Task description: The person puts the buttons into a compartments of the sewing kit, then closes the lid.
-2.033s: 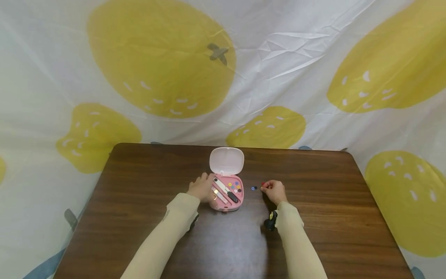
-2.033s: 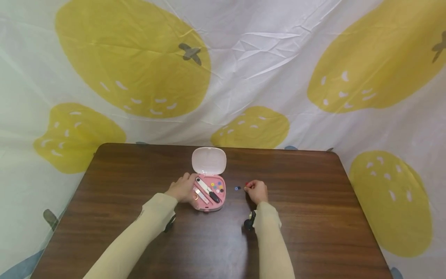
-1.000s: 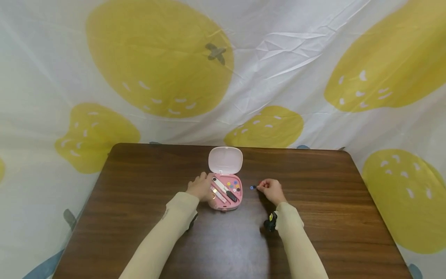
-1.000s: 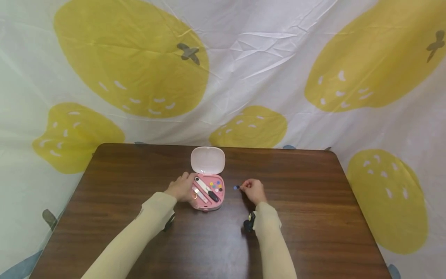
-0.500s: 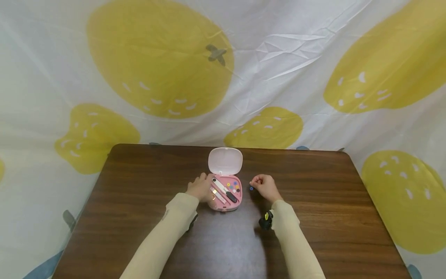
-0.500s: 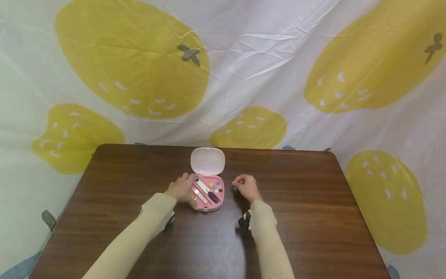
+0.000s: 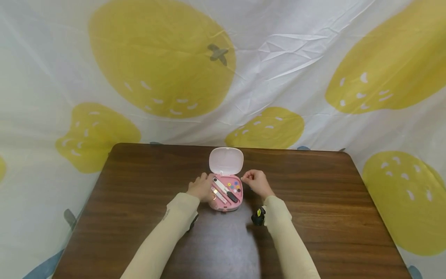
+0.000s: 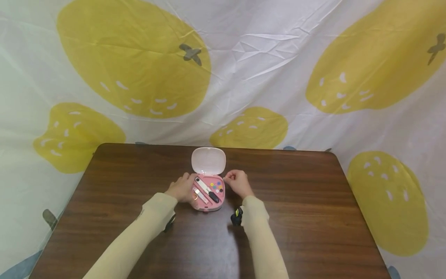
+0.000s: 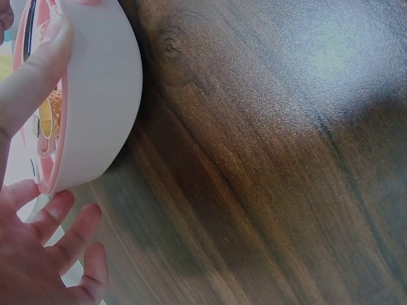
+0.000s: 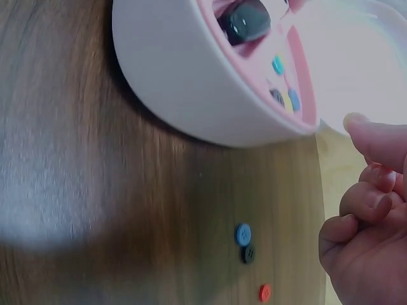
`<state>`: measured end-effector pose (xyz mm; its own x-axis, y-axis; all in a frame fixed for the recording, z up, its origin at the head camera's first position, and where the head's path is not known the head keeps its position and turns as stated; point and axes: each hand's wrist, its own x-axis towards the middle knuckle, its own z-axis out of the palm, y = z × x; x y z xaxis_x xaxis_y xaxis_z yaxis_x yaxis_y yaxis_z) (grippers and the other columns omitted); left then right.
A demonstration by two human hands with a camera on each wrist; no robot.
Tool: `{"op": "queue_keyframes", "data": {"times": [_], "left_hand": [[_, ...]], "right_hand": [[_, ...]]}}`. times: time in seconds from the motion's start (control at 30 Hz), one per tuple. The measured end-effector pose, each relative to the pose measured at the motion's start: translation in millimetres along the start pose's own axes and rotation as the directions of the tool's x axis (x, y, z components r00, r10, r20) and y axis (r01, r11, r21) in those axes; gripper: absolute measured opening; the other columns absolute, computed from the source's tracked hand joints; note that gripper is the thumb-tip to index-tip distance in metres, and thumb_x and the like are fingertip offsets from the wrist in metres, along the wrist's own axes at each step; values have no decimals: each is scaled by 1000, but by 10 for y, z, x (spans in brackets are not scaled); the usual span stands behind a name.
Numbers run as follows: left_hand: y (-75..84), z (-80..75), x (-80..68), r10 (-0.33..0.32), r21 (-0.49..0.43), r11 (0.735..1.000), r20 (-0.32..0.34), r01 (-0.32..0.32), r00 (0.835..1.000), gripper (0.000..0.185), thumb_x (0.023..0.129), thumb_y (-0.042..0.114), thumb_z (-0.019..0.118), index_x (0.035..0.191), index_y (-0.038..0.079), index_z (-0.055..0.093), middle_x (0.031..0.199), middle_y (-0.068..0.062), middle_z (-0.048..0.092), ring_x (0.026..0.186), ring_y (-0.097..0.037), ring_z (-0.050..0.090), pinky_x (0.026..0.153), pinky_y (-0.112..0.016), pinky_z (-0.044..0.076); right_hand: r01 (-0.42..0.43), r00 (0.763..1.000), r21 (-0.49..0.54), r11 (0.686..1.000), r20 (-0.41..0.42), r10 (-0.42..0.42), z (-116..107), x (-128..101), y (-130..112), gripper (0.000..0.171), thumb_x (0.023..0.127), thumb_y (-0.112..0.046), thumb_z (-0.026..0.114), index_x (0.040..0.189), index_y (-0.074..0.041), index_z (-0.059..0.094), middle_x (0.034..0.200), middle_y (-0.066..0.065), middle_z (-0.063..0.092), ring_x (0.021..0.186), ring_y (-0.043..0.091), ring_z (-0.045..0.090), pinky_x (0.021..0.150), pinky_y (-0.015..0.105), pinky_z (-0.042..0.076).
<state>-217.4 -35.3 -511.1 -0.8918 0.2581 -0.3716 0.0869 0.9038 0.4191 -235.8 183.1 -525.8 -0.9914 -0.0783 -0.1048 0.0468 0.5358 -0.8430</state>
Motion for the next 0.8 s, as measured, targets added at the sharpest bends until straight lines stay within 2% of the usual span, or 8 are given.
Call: {"op": "queue_keyframes", "data": {"times": [0.23,0.43,0.8], "left_hand": [[-15,12,14,-3,-2,1000,1,3,1000,109,46,34,89,137,16,33,122,-11,41,112,-29,43,90,-51,34],[-9,4,-3,0,-7,1000,7,0,1000,107,46,34,89,136,15,33,123,-11,41,113,-29,42,90,-51,34],[-8,-9,-3,-8,-6,1000,10,9,1000,108,48,34,89,138,15,32,124,-11,41,114,-29,42,92,-50,34]], "right_hand": [[16,1000,-9,1000,15,-16,109,27,-121,9,79,-4,66,74,2,62,52,-2,38,48,10,35,46,22,29],[-2,1000,-14,1000,26,3,175,33,-206,11,77,-5,69,72,1,61,52,-2,37,49,10,34,46,22,29],[46,998,-112,993,43,-41,237,61,-170,9,79,-4,67,72,0,62,52,-2,38,47,9,36,45,22,30]]}}
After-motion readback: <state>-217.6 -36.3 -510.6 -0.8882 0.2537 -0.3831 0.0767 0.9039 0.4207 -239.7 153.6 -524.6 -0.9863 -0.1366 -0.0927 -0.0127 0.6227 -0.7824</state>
